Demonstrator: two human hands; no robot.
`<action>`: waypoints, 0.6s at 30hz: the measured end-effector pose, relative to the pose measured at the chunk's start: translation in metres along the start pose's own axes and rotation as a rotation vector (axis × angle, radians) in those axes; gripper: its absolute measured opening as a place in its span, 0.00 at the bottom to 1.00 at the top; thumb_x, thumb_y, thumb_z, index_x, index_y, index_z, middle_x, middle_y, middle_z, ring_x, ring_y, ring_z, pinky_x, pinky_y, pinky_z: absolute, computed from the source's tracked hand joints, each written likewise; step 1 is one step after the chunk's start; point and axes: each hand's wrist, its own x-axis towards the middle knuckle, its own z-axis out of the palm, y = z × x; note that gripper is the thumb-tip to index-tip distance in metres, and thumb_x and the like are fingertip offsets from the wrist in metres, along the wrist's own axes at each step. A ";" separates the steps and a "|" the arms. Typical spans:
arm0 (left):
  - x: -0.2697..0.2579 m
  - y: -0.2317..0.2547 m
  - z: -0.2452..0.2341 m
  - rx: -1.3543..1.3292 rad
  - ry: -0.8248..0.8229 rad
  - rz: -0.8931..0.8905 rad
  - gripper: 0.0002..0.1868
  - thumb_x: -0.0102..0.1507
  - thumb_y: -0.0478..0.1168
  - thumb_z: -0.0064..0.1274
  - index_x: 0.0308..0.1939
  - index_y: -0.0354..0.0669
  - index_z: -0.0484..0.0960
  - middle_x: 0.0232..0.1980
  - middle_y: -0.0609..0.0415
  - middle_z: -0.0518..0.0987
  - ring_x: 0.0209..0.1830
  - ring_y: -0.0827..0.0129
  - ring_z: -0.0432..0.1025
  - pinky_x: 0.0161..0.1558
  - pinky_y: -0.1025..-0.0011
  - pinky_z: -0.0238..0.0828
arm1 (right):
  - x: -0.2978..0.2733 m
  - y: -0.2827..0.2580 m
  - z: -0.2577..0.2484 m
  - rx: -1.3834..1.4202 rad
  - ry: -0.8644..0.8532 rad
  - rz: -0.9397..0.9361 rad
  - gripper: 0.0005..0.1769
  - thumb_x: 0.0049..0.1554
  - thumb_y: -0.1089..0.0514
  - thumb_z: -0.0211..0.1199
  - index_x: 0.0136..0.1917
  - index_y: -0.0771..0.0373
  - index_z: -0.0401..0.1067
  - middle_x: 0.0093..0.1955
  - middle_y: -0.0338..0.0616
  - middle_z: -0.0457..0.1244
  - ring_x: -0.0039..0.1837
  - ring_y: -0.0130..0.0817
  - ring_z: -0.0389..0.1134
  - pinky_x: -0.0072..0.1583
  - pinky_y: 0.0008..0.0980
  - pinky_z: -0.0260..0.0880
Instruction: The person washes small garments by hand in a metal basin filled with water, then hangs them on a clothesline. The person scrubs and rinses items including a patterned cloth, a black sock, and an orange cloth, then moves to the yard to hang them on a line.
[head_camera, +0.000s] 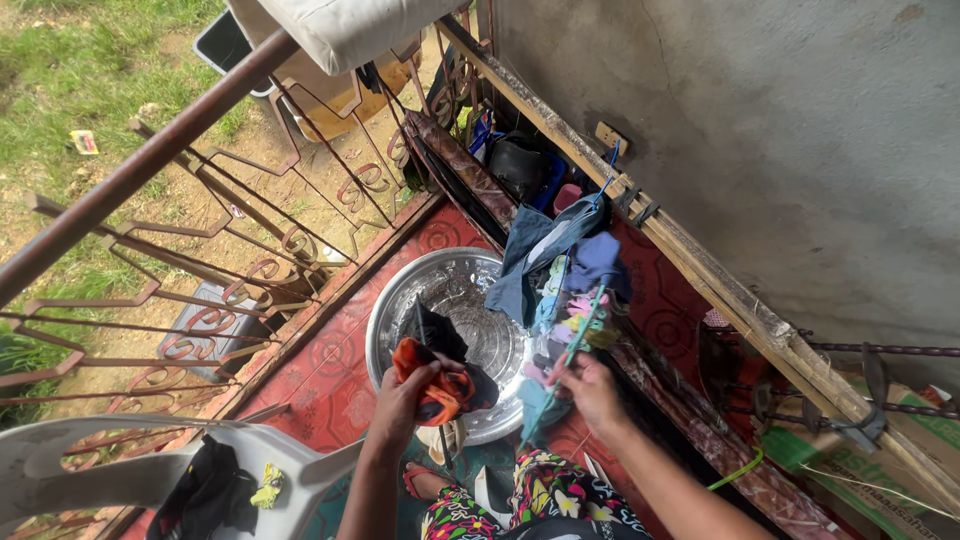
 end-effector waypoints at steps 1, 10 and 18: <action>-0.004 0.009 0.008 0.024 -0.048 -0.001 0.09 0.63 0.34 0.50 0.43 0.34 0.83 0.44 0.44 0.85 0.44 0.64 0.80 0.48 0.68 0.79 | -0.010 -0.002 0.012 -0.044 -0.050 -0.041 0.03 0.63 0.59 0.61 0.45 0.59 0.72 0.40 0.38 0.69 0.42 0.24 0.68 0.44 0.24 0.68; -0.043 0.064 0.039 0.070 -0.309 0.117 0.04 0.55 0.27 0.46 0.32 0.32 0.77 0.57 0.40 0.84 0.56 0.64 0.79 0.56 0.69 0.75 | -0.066 -0.065 0.124 -0.105 -0.440 -0.107 0.12 0.57 0.62 0.65 0.54 0.64 0.73 0.47 0.35 0.71 0.49 0.18 0.71 0.51 0.23 0.74; -0.100 0.068 0.000 -0.031 -0.074 0.111 0.04 0.62 0.26 0.45 0.36 0.31 0.76 0.40 0.43 0.80 0.45 0.58 0.79 0.49 0.60 0.79 | -0.032 -0.070 0.124 -0.495 -0.781 -0.202 0.11 0.59 0.59 0.63 0.50 0.68 0.79 0.45 0.43 0.74 0.49 0.26 0.75 0.53 0.25 0.73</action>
